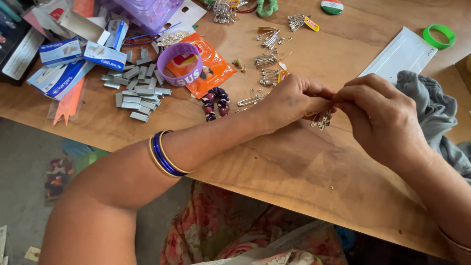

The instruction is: The person sorts safety pins by hand, picking them up from a wooden table and attaching them to a larger safety pin. They then wipe the table with a grey cloth and move the items aside.

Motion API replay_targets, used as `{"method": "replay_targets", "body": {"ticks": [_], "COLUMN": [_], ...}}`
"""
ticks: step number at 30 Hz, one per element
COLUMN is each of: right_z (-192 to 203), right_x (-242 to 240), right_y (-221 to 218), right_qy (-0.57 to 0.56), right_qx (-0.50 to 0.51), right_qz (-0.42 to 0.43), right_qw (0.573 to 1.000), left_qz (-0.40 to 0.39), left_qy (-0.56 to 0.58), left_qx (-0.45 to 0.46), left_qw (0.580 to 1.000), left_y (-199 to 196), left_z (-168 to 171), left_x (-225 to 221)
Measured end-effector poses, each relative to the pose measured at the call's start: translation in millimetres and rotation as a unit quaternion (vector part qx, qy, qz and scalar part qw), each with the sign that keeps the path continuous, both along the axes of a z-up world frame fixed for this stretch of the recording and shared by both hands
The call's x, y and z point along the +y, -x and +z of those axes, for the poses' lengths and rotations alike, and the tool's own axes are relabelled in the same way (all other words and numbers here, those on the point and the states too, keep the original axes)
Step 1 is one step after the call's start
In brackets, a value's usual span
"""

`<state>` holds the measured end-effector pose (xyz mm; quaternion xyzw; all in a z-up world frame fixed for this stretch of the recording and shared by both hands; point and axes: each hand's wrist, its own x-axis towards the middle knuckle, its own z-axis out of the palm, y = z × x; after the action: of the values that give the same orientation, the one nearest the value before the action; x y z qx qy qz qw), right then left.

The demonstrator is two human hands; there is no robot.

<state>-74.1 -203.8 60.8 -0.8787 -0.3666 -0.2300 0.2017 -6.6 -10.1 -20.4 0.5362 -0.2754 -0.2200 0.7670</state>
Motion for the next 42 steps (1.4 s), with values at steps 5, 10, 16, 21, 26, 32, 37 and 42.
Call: {"method": "replay_targets", "body": {"ticks": [5, 10, 16, 21, 26, 32, 37, 42], "right_z": [1, 5, 5, 7, 12, 15, 22, 21], "right_x": [1, 2, 0, -2, -3, -3, -9, -37], "right_y": [-1, 1, 0, -1, -2, 0, -4, -15], "right_qy": [0.001, 0.007, 0.017, 0.018, -0.024, -0.006, -0.005, 0.017], "right_qx": [0.026, 0.042, 0.059, 0.050, 0.089, 0.080, 0.087, 0.081], "right_qz": [0.013, 0.031, 0.055, 0.067, 0.028, 0.068, 0.019, -0.101], "right_qw": [1.000, 0.999, 0.997, 0.996, 0.995, 0.994, 0.996, 0.992], "left_qz": [0.003, -0.018, -0.040, -0.047, -0.073, -0.091, -0.089, -0.061], "left_qy": [-0.018, -0.019, -0.036, -0.049, -0.015, -0.017, 0.025, 0.009], "left_qx": [-0.007, 0.064, 0.090, 0.135, 0.146, 0.154, 0.128, 0.164], "left_qw": [1.000, 0.998, 0.994, 0.989, 0.987, 0.984, 0.987, 0.985], "left_y": [-6, -6, -4, -2, -2, 0, 0, -1], "left_z": [-2, 0, 4, 7, 9, 7, 9, 11], "left_x": [2, 4, 7, 7, 7, 8, 6, 5]}}
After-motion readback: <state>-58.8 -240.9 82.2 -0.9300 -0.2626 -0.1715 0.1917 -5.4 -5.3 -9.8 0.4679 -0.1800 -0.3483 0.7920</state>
